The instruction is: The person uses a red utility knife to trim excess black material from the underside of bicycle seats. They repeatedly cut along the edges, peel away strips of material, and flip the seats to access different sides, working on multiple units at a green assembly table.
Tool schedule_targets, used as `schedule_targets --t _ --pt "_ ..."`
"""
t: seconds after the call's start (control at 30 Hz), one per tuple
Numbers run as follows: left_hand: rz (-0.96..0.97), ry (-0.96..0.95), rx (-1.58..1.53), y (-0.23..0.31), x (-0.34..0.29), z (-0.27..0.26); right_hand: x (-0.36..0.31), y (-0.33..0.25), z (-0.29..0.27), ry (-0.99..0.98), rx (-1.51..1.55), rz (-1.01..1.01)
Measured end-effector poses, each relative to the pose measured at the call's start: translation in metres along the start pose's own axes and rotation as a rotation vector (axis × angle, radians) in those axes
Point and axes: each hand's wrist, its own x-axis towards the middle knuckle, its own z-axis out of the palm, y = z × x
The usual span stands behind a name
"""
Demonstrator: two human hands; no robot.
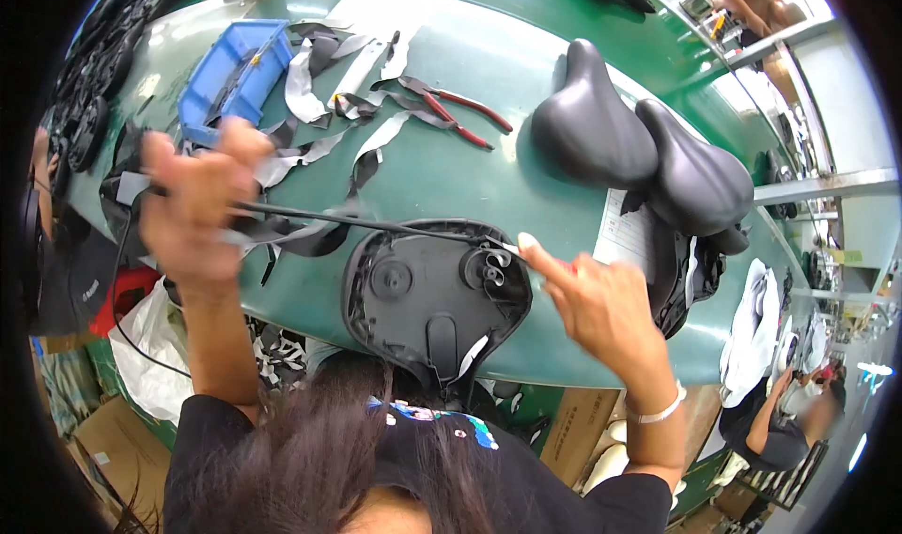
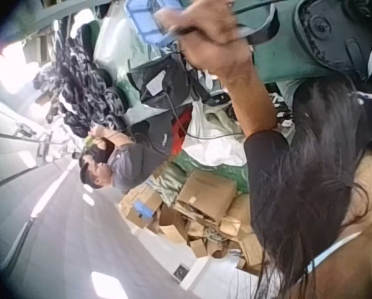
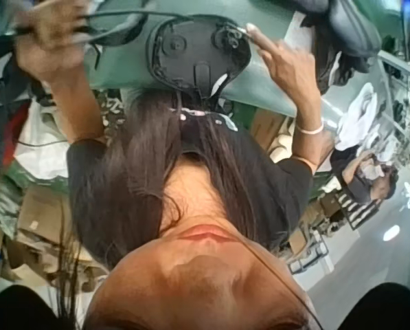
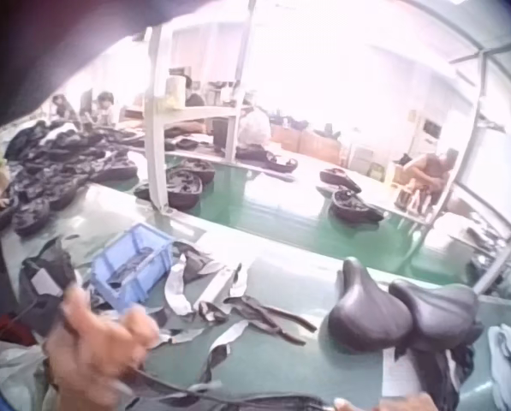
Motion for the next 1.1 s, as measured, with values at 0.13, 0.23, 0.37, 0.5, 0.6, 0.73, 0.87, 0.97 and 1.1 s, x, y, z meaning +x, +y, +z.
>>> schedule_targets --t 0.13,0.23,0.37,0.5,0.6,0.73,0.87,0.97,1.1 --pt "-0.050 -0.078 0.251 -0.003 0.027 -0.008 -0.041 -0.028 0.016 0.021 0.050 0.197" --pt "-0.262 -0.638 1.033 -0.053 0.022 0.015 -0.035 -0.029 0.008 0.019 0.072 0.208" --pt "-0.213 -1.009 0.973 -0.086 0.014 0.054 -0.034 -0.019 0.010 0.024 0.090 0.132" --pt "-0.615 -0.451 0.118 -0.106 0.026 0.092 -0.062 -0.024 0.040 0.097 0.102 0.232" --pt "-0.469 0.223 -0.211 -0.097 0.038 0.105 -0.084 -0.054 0.047 0.076 0.366 0.404" --pt "0.362 0.628 0.498 -0.080 0.047 0.069 -0.093 -0.093 0.049 -0.050 1.140 0.842" --pt "-0.278 -0.168 1.008 -0.084 0.008 0.057 -0.090 -0.096 0.096 0.417 1.363 0.782" --pt "-0.820 -0.800 1.015 -0.099 -0.020 0.042 -0.061 -0.079 0.090 0.569 1.439 0.717" --pt "-0.736 0.137 0.458 -0.102 0.015 0.014 -0.046 -0.035 0.066 1.031 1.179 0.746"
